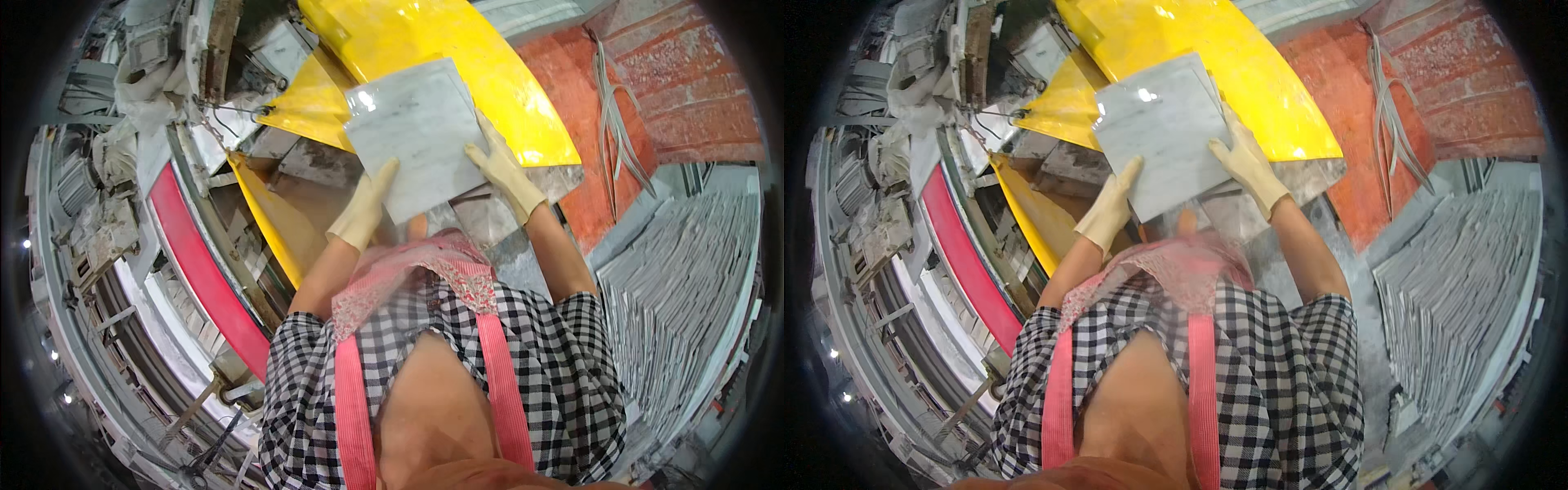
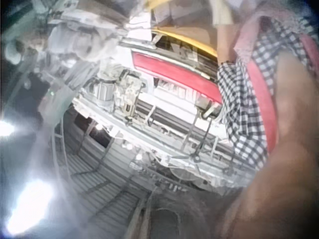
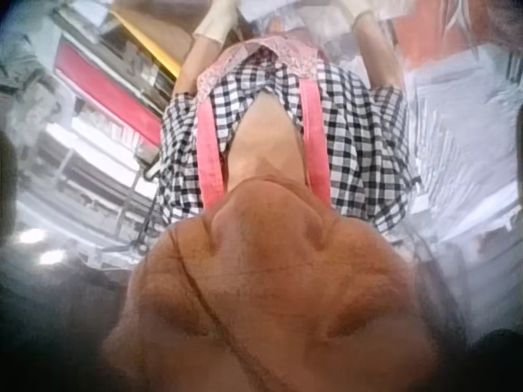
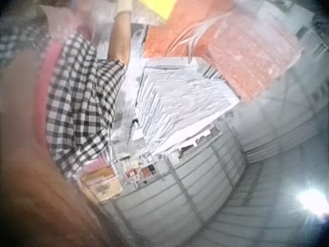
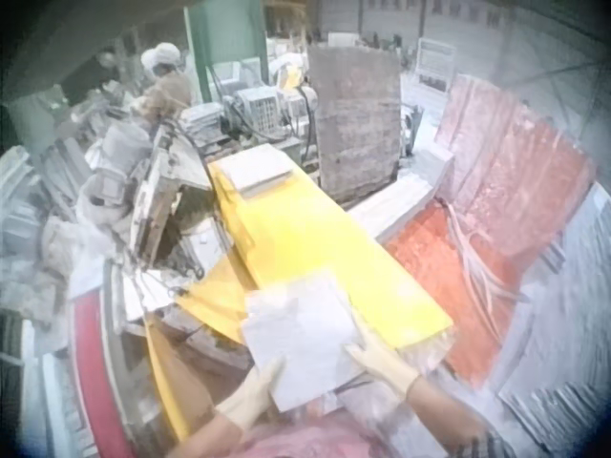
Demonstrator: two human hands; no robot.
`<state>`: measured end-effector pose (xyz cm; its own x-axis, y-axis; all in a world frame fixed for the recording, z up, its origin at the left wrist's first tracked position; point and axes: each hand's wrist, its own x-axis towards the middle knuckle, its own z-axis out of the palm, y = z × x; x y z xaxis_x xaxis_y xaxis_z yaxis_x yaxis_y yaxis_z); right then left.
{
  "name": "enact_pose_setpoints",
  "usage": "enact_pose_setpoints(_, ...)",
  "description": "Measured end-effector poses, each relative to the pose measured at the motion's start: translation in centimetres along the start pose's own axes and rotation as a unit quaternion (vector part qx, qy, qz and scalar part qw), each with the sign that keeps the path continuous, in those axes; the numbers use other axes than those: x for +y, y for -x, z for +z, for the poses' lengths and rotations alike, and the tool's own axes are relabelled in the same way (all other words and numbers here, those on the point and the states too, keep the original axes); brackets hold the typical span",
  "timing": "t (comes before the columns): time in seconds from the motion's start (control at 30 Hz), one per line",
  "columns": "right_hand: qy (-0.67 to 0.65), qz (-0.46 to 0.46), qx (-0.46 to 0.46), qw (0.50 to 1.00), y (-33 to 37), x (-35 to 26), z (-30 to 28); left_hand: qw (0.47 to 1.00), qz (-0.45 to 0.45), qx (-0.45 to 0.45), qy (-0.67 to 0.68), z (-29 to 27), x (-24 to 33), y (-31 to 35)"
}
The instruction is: The person repeatedly places square tiles onto a yellow conveyor and pushes them against a rotating red polishing wheel. They handle the tiles one at a time, flip them, and move them between the conveyor and a nearby stack.
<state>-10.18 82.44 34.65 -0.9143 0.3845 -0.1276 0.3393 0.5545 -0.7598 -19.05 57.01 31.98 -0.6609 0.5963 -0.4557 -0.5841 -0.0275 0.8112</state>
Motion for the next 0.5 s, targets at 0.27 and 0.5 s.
enact_pose_setpoints(0.27, -0.084, 0.115, -0.068, 0.987, -2.2, -2.2, -1.0, 0.998, 0.030, -0.016, -0.047, -0.4, 2.2, 1.3)
enact_pose_setpoints(0.5, -0.314, 0.081, -0.085, 0.942, 0.2, -1.8, -3.1, 0.997, 0.010, 0.066, -0.031, 1.7, 2.9, 0.5)
